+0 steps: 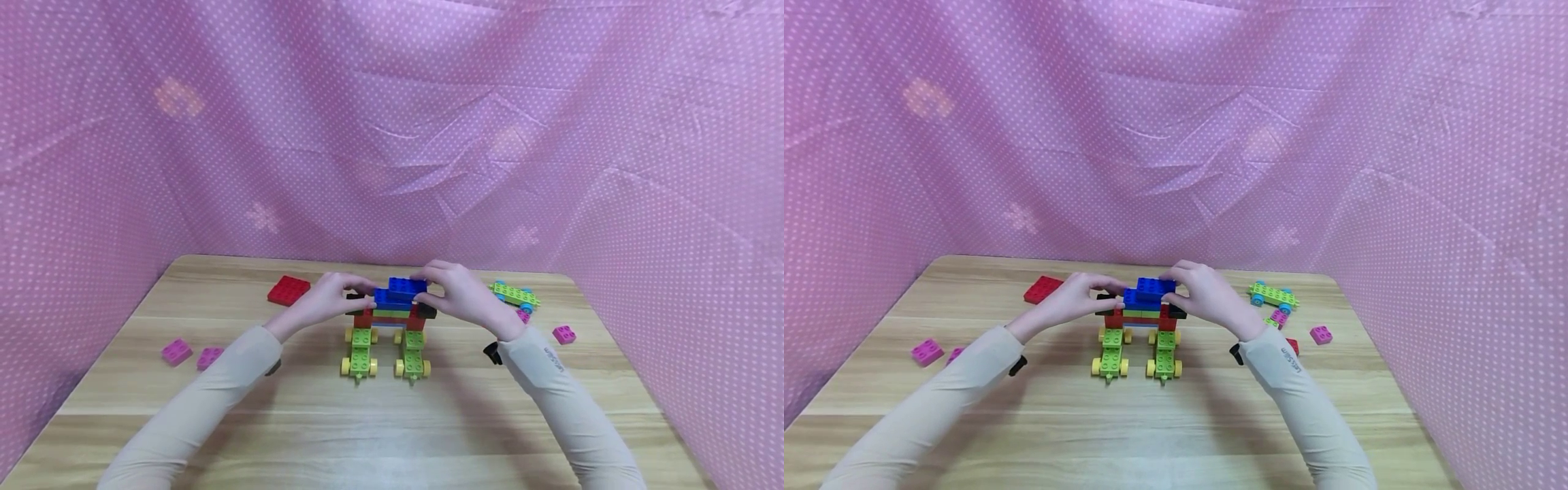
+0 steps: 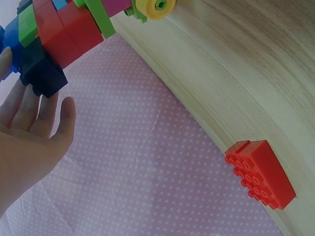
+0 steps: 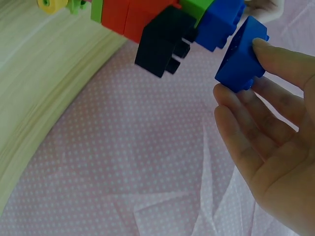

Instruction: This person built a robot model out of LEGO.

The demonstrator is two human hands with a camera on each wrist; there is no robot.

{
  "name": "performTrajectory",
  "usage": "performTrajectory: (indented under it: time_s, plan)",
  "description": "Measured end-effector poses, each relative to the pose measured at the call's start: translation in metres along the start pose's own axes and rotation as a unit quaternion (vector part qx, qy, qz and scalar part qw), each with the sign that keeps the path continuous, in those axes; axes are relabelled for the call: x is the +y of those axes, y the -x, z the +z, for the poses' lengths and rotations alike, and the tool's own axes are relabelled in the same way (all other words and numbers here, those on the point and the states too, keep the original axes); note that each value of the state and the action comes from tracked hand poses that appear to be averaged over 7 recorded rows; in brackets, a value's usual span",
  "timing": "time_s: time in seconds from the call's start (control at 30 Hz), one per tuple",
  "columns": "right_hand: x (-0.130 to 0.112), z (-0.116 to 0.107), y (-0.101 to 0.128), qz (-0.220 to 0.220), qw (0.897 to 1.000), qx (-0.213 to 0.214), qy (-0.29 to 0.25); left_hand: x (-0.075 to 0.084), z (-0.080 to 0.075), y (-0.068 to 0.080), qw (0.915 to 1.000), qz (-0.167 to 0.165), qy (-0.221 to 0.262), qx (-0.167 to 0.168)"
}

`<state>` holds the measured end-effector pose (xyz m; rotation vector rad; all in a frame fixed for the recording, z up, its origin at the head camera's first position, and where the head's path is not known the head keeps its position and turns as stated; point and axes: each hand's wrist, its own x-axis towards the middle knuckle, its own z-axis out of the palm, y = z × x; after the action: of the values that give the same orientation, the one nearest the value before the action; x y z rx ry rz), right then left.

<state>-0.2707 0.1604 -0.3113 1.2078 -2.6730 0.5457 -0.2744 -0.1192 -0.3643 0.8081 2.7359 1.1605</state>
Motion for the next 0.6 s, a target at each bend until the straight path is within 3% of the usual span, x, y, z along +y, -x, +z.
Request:
performTrajectory:
  time_s: [0.6]
  plan:
    - [-0.0099,0.0077,-0.0094,-0.017,1.0,-0.003,-0.001,0.0003,-0.0052,0.0016,0.9998,-0.009,0.019,0.003]
